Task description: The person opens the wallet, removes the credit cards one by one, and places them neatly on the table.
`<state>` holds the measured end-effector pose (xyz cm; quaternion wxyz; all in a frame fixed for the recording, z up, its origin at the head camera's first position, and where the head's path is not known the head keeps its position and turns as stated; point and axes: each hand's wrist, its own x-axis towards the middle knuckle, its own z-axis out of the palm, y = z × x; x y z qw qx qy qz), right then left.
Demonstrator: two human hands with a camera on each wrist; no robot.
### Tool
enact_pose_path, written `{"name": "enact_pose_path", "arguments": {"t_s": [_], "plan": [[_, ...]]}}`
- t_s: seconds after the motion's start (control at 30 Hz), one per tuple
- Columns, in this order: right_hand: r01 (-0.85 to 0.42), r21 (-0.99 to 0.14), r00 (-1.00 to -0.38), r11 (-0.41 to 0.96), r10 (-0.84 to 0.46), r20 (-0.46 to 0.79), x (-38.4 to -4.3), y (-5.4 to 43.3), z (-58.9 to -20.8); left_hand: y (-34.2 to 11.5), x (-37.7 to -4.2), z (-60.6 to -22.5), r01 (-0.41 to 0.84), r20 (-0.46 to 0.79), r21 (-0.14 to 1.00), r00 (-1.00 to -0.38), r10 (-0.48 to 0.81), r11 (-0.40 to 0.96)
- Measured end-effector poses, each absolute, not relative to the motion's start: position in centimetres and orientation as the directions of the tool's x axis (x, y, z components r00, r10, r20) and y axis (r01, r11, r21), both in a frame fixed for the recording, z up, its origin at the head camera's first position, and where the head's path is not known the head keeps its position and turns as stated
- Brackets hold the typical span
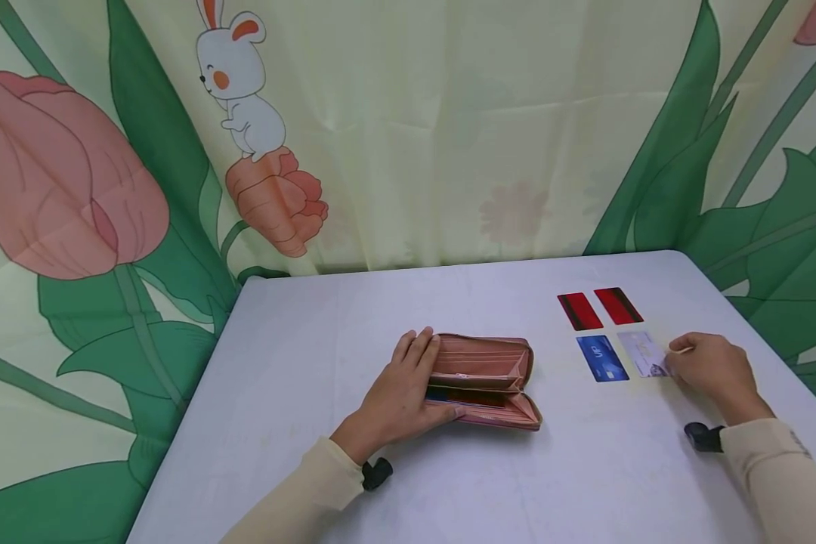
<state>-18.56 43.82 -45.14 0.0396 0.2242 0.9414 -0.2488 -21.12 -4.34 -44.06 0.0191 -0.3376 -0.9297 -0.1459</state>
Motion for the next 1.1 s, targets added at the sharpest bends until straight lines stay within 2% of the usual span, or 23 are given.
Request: {"name": "enact_pose_path", "arguments": {"t_s": [0.67,0.97,1.1], "plan": [[0.359,-0.443,-0.919,0.822,0.393,-0.015,-17.8,41.1,-43.0,-4.5,-21.1,-44.2,0.623,0.119,0.283,-0.777,0.618,0.729],[0.206,-0.478,-0.939,0.854,0.310,0.148,-17.4,36.5,-41.3,-4.6,-21.1,-43.9,0.627,0.107,0.292,-0.772,0.626,0.723],[0.083,-0.482,-0.943,0.872,0.226,0.244,-17.2,33.7,-40.4,-4.6,-21.2,-43.9,0.631,0.111,0.295,-0.768,0.631,0.717]]}}
